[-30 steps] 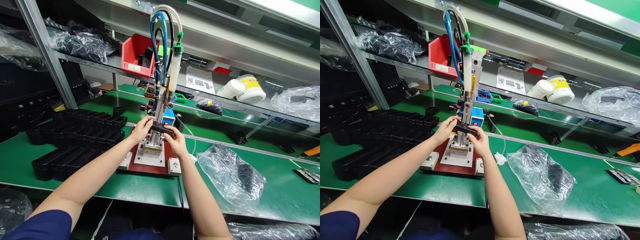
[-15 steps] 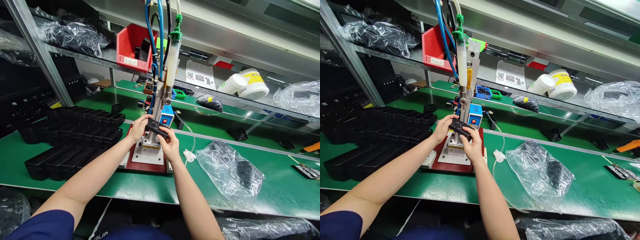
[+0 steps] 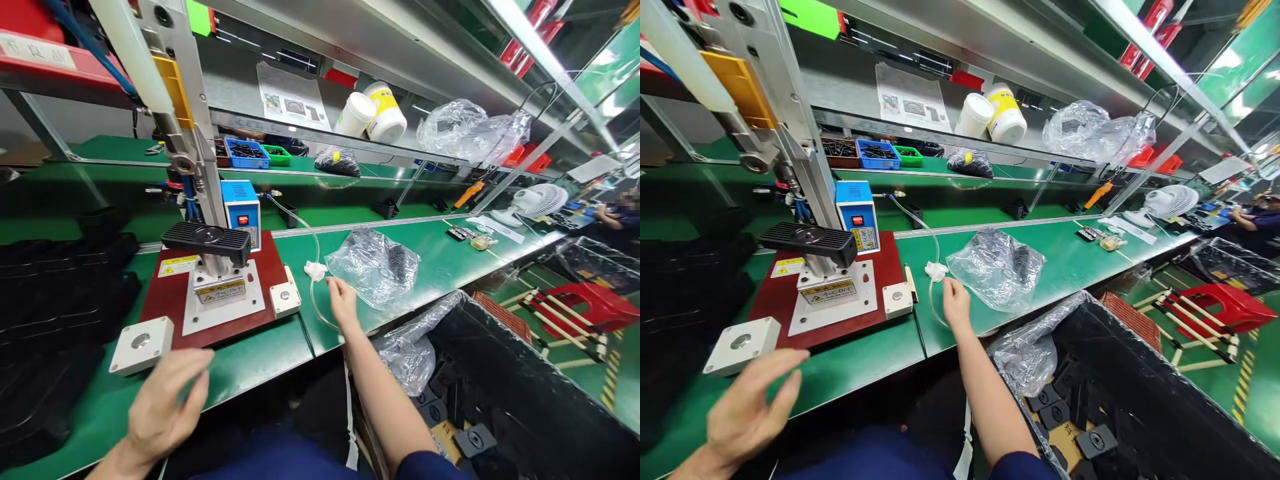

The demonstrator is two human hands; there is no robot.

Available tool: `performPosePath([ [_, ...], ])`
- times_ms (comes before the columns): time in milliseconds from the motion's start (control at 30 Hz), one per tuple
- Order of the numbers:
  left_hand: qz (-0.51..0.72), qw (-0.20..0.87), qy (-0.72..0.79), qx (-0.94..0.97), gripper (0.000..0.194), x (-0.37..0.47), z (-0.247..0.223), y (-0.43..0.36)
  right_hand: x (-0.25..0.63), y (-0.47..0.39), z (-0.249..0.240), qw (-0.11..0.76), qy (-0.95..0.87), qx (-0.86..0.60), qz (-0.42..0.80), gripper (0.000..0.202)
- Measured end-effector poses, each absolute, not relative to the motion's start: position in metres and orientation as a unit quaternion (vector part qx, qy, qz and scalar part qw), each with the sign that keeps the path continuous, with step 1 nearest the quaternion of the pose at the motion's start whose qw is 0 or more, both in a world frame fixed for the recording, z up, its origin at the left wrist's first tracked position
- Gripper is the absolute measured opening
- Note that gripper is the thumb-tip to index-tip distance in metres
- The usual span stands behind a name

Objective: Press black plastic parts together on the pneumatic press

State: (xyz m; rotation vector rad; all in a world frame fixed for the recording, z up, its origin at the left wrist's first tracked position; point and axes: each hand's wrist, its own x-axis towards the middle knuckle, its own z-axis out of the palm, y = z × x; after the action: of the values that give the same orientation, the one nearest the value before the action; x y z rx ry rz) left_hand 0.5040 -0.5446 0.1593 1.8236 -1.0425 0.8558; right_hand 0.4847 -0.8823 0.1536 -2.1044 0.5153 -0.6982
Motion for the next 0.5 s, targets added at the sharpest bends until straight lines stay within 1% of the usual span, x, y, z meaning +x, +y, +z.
performPosePath([
  [67, 0.31, 0.395, -0.453, 0.737, 0.019, 0.485, 0.136, -0.549, 0.485, -0.924, 0.142, 0.383, 0.26, -0.851, -0.25, 0.036],
  [167, 0.322, 0.371, -0.445, 0.749, 0.011, 0.477, 0.118, -0.557, 0.501, -0.975, 0.138, 0.313, 0.324, -0.869, -0.207, 0.028],
  [333, 0.344, 0.35, -0.432, 0.757, 0.012, 0.483, 0.111, -0.561, 0.52, -1.035, 0.15, 0.201, 0.425, -0.866, -0.173, 0.039],
  [500, 0.335, 0.352, -0.427, 0.763, 0.019, 0.483, 0.111, -0.563, 0.524, -1.053, 0.164, 0.147, 0.433, -0.879, -0.132, 0.029],
])
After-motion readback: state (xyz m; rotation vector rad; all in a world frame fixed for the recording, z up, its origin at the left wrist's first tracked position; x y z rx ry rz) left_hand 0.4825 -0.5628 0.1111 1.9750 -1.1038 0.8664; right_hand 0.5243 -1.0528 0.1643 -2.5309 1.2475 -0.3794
